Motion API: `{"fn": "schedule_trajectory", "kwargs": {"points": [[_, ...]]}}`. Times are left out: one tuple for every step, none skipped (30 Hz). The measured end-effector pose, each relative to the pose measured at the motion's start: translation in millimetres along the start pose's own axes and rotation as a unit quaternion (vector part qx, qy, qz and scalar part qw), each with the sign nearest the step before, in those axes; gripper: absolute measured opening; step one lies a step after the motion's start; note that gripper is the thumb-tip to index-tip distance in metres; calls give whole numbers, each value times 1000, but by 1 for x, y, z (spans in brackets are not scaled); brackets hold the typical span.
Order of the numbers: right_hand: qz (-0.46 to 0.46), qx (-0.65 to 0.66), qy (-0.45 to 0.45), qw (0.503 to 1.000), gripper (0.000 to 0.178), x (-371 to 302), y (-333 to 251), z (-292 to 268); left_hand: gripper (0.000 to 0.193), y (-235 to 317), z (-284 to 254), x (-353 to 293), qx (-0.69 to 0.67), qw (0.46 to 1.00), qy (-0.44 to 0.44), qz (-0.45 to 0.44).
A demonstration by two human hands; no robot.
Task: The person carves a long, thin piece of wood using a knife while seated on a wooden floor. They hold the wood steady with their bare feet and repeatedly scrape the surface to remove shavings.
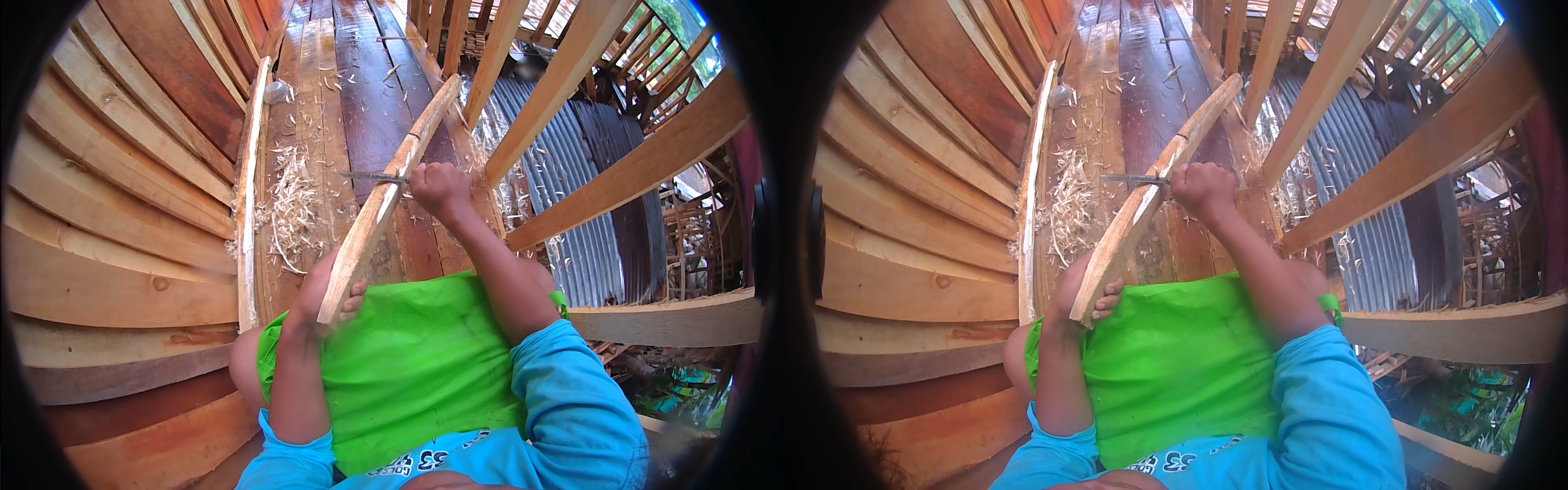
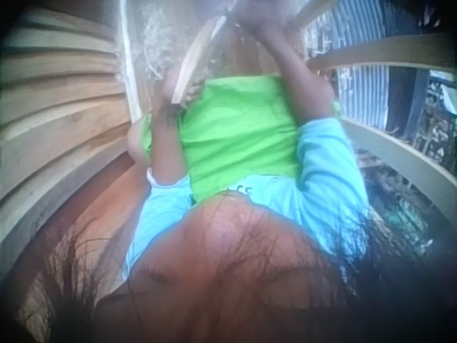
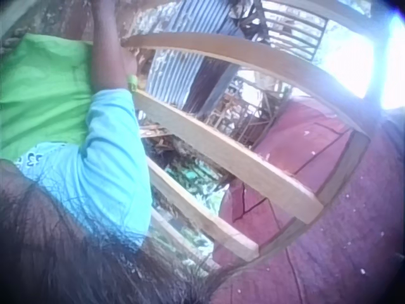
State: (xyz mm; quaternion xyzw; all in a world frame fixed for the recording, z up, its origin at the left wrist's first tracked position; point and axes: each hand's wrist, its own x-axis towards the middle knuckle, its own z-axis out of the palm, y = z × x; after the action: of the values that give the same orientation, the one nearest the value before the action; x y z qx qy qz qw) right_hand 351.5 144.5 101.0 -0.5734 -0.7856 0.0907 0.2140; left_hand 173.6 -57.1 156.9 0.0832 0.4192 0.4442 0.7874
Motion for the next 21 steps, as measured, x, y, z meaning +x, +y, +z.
{"fn": "schedule_trajectory", "kwargs": {"points": [[8,4,-10,1000,46,-1,-2,-2,38,0,0,1,-7,1000,4,-4],[17,7,-20,1000,46,-1,-5,-4,39,-1,-3,2,-10,1000,-2,-3],[24,11,-28,999,46,-1,-11,-10,39,0,-7,3,-11,1000,-9,-1],[22,18,-39,999,47,-4,-16,-17,39,2,-10,3,-13,1000,-15,2],[20,25,-51,998,47,-9,-21,-26,40,3,-12,-1,6,1000,-20,7],[21,31,-63,997,48,-13,-22,-31,41,4,-10,-4,25,999,-26,9],[28,27,-62,997,48,-14,-21,-33,42,6,-7,-8,44,998,-31,12],[35,24,-61,997,49,-16,-20,-34,42,7,-1,-10,48,999,-13,12],[41,21,-62,997,49,-17,-21,-34,43,6,5,-14,52,999,6,12],[43,21,-74,996,49,-17,-21,-36,44,5,7,-15,55,998,26,12],[45,21,-86,995,49,-15,-22,-39,44,4,6,-15,52,998,21,15],[47,21,-96,994,49,-14,-22,-42,44,3,6,-14,50,998,16,18],[45,20,-93,994,49,-13,-21,-42,45,2,6,-13,49,999,11,21],[44,20,-90,995,49,-13,-19,-41,43,0,5,-14,44,999,4,27],[42,21,-87,995,49,-12,-20,-41,41,-2,4,-14,40,999,-2,33],[39,27,-89,995,50,-11,-21,-41,40,-2,3,-14,36,999,-7,39],[37,33,-92,995,50,-11,-23,-42,40,-1,4,-13,32,999,0,41],[35,40,-95,994,50,-12,-25,-42,40,-2,4,-13,27,999,9,42],[38,37,-97,994,50,-12,-25,-40,40,-3,4,-13,23,999,17,43],[41,34,-99,994,50,-11,-26,-39,42,-3,2,-11,27,999,15,36],[42,32,-101,994,50,-11,-28,-38,45,-2,-3,-8,31,999,13,31]]}}
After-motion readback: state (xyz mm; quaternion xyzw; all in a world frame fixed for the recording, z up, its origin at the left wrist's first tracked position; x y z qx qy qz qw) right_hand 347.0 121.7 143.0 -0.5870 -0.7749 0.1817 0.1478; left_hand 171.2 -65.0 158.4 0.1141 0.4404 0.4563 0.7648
